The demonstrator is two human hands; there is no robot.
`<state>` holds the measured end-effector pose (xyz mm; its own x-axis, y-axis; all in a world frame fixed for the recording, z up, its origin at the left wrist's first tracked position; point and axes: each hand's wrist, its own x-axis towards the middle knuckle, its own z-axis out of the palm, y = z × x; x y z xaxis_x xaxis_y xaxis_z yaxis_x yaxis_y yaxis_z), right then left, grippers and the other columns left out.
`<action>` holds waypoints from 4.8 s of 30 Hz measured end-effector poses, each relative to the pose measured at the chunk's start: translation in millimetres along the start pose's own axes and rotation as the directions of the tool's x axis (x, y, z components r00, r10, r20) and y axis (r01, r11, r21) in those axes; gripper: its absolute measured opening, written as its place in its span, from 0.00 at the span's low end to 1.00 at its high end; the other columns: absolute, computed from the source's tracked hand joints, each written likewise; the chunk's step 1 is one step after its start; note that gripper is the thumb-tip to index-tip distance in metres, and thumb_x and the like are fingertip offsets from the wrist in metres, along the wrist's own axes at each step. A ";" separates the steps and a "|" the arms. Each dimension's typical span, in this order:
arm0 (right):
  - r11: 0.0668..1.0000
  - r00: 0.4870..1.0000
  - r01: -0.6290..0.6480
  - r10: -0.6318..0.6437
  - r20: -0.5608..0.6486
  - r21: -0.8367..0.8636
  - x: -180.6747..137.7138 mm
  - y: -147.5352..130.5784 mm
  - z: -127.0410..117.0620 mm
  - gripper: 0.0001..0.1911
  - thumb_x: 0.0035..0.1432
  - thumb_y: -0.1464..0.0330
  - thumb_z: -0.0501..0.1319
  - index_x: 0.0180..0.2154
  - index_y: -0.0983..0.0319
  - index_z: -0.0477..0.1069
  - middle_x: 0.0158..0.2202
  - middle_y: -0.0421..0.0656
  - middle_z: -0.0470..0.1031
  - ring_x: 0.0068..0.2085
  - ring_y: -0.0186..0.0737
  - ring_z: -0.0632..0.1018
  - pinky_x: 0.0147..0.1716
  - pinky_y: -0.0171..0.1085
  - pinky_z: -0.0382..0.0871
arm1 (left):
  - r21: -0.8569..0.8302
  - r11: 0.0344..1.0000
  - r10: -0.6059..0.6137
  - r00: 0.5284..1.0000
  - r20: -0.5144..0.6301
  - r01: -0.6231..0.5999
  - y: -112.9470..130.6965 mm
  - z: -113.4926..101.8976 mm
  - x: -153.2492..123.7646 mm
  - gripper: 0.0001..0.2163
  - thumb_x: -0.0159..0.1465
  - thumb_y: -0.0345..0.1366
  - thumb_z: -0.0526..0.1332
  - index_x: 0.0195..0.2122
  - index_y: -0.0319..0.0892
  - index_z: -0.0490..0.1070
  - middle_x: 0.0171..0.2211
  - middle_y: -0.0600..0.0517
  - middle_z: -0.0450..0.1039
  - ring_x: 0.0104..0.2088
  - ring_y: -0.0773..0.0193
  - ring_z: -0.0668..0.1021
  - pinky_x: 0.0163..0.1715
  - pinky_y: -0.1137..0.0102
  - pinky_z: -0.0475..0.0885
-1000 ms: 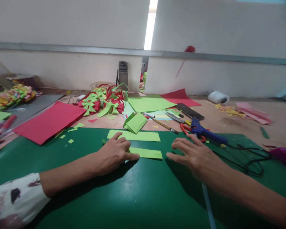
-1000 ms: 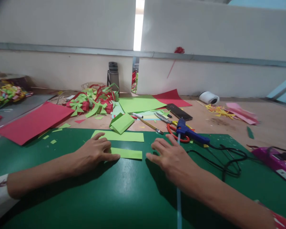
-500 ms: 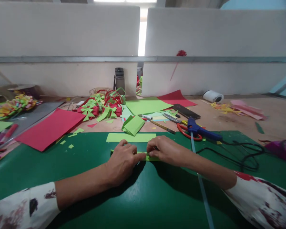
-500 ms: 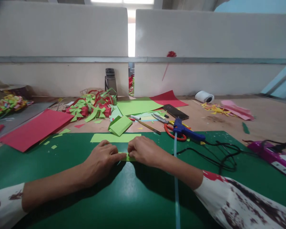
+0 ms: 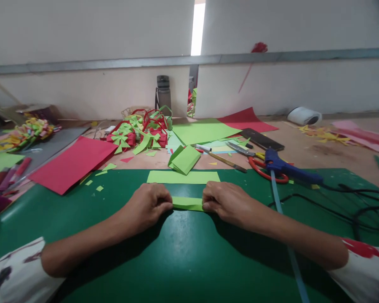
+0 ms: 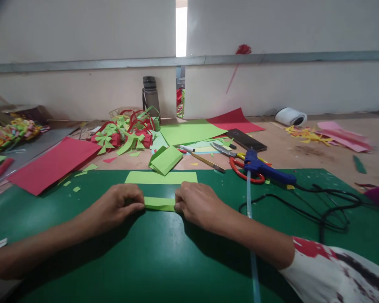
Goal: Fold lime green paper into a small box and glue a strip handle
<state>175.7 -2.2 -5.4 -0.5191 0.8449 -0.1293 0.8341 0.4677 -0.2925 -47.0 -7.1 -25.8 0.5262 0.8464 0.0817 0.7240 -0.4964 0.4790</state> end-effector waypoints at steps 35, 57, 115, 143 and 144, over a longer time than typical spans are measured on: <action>0.998 1.000 -0.013 0.012 -0.013 -0.061 6.7 14.0 21.1 0.12 0.58 0.69 0.50 0.23 0.61 0.59 0.24 0.41 0.64 0.24 0.35 0.65 0.24 0.35 0.52 | 0.033 0.981 -0.194 0.981 0.017 0.193 -25.3 -11.1 -8.8 0.10 0.61 0.33 0.55 0.22 0.40 0.63 0.31 0.52 0.65 0.34 0.61 0.65 0.36 0.64 0.58; 0.998 1.000 0.006 -0.005 0.018 -0.056 7.6 16.5 23.1 0.13 0.59 0.68 0.49 0.23 0.61 0.60 0.26 0.42 0.63 0.26 0.36 0.64 0.25 0.36 0.52 | 0.179 0.976 -0.129 0.991 0.038 0.121 -25.7 -7.6 -5.0 0.09 0.61 0.31 0.53 0.23 0.40 0.62 0.29 0.51 0.64 0.32 0.61 0.64 0.34 0.63 0.59; 0.995 0.993 0.098 -0.097 -0.060 0.013 2.8 16.1 12.8 0.05 0.56 0.74 0.56 0.28 0.62 0.67 0.28 0.41 0.70 0.29 0.34 0.69 0.28 0.32 0.56 | 0.358 0.815 0.406 0.890 0.208 -0.455 -8.1 8.0 -23.4 0.13 0.68 0.40 0.48 0.44 0.37 0.65 0.36 0.46 0.69 0.36 0.59 0.68 0.37 0.64 0.67; 0.747 0.833 0.538 -0.542 0.109 -0.390 -5.8 20.1 11.7 0.31 0.55 0.77 0.55 0.59 0.56 0.53 0.37 0.45 0.66 0.35 0.42 0.67 0.31 0.38 0.60 | 0.269 0.900 0.250 0.912 0.325 -0.343 8.8 -5.1 -20.3 0.25 0.63 0.53 0.48 0.53 0.39 0.59 0.37 0.48 0.65 0.36 0.56 0.65 0.33 0.61 0.63; 0.752 0.834 0.537 -0.541 0.108 -0.381 -8.2 23.1 11.2 0.31 0.54 0.76 0.55 0.58 0.56 0.54 0.37 0.45 0.67 0.35 0.42 0.67 0.31 0.38 0.60 | 0.272 0.900 0.251 0.914 0.320 -0.342 9.1 -4.9 -21.2 0.26 0.63 0.54 0.47 0.54 0.39 0.58 0.37 0.48 0.65 0.36 0.55 0.65 0.33 0.61 0.63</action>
<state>197.1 -1.2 -21.6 -0.9043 0.4237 -0.0521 0.4198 0.9048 0.0714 -53.7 -28.6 -18.8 0.8049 0.5873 -0.0849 0.5926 -0.7883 0.1656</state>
